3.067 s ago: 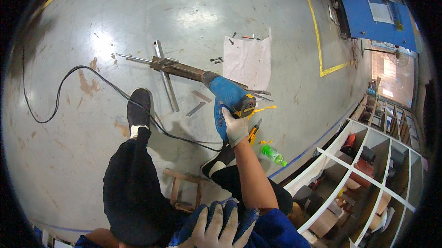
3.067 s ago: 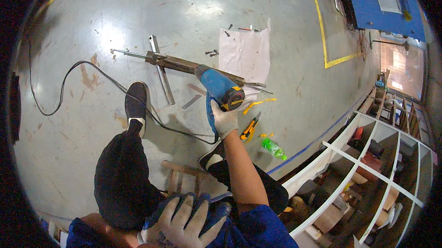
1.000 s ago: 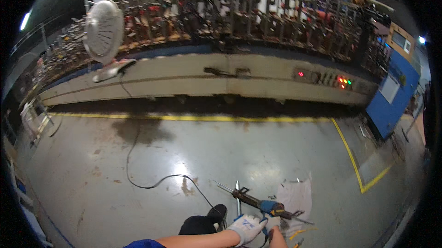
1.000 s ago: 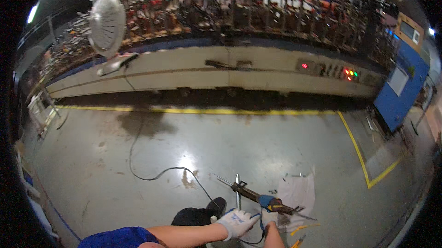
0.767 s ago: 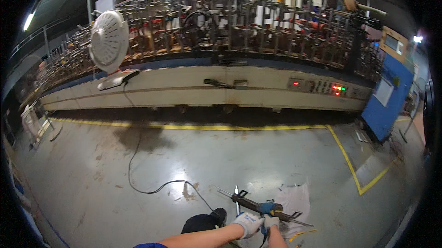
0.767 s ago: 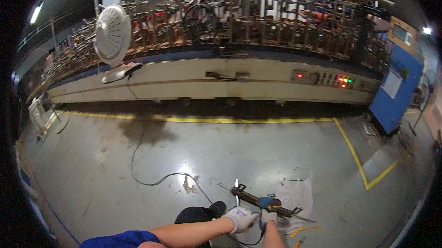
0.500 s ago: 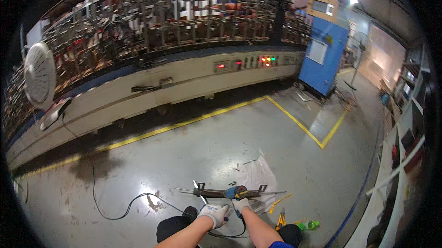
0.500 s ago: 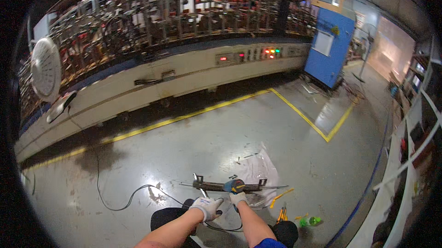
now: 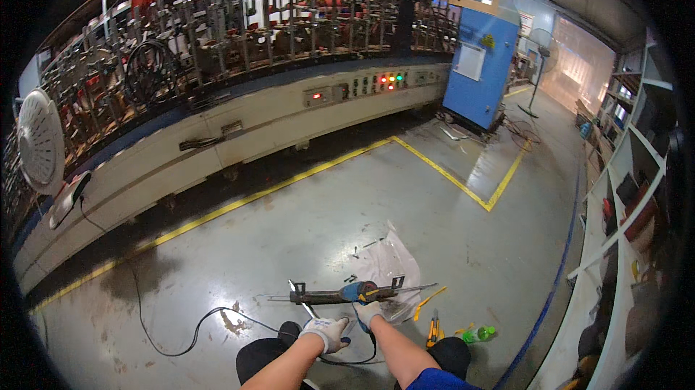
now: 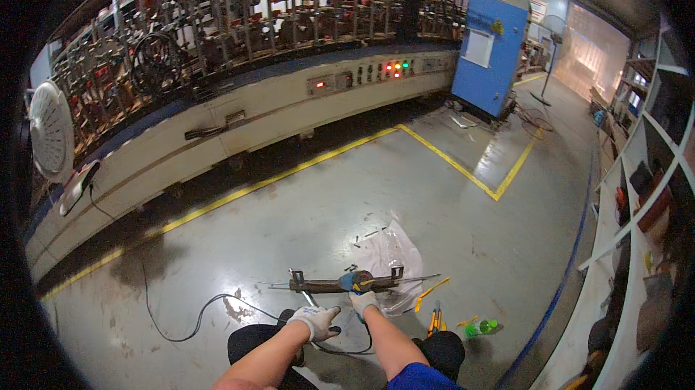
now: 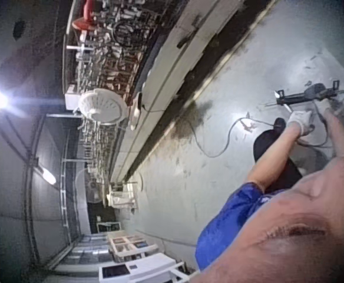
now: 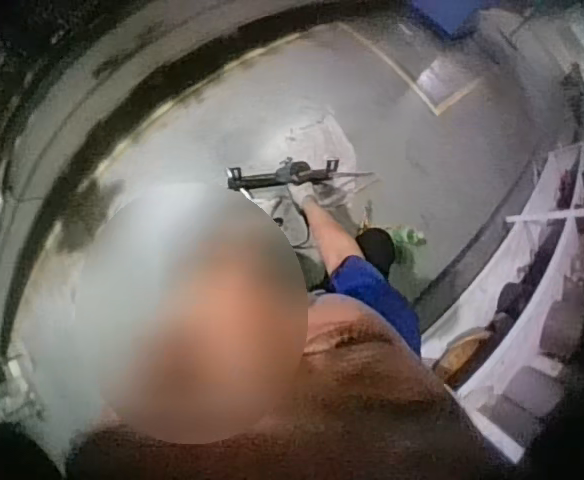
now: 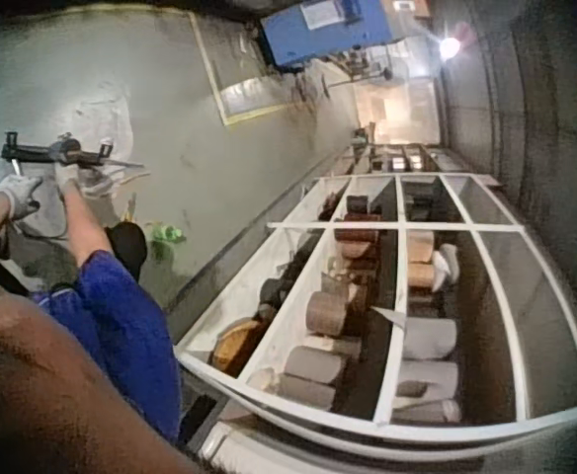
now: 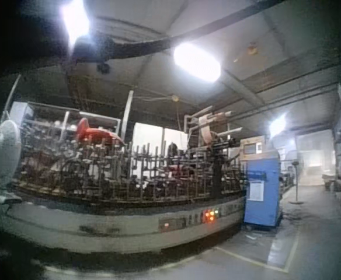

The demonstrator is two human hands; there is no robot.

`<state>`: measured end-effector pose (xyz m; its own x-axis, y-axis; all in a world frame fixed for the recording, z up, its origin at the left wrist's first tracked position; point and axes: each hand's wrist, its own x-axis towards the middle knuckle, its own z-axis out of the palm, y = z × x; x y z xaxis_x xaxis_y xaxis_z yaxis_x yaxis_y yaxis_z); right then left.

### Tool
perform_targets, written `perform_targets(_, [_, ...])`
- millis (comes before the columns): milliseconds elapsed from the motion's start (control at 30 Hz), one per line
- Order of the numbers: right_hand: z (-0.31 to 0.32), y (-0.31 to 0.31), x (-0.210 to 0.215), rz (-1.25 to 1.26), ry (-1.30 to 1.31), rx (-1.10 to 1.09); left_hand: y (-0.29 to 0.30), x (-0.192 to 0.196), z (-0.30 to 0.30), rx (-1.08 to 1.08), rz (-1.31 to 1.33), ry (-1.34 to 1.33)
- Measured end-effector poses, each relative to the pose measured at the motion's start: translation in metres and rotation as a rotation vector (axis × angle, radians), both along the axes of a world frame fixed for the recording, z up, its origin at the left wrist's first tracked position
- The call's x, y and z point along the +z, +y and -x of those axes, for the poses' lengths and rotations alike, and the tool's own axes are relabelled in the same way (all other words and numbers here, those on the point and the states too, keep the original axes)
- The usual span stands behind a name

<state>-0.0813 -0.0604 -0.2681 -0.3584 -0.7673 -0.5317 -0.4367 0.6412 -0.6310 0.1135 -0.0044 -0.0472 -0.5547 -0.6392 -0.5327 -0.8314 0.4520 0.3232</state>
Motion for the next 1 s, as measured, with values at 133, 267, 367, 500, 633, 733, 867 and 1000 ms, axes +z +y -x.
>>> perform_targets(133, [-0.012,0.012,0.014,-0.003,-0.043,0.052,0.003,0.002,-0.002,-0.005,-0.033,-0.070])
perform_targets(267, [-0.010,0.015,0.014,-0.022,-0.065,-0.010,0.004,-0.012,-0.008,0.003,-0.002,-0.005])
perform_targets(367, [-0.013,0.014,-0.003,0.007,-0.079,0.002,0.002,-0.016,-0.009,-0.021,-0.034,-0.061])
perform_targets(500, [0.028,0.002,-0.041,0.095,-0.055,-0.069,0.000,-0.011,0.014,-0.025,-0.006,0.015])
perform_targets(633, [0.017,0.008,-0.040,-0.008,0.001,-0.079,0.005,0.003,0.013,-0.036,-0.037,-0.059])
perform_targets(733, [0.007,0.013,-0.028,0.027,-0.093,-0.071,0.006,0.000,0.008,-0.013,-0.074,-0.063])
perform_targets(867, [0.035,0.009,-0.019,0.122,-0.006,-0.048,0.001,0.006,0.027,-0.030,-0.083,-0.016])
perform_targets(1000, [-0.017,0.023,0.022,-0.045,-0.136,-0.081,0.009,0.004,-0.002,0.003,-0.063,-0.062])
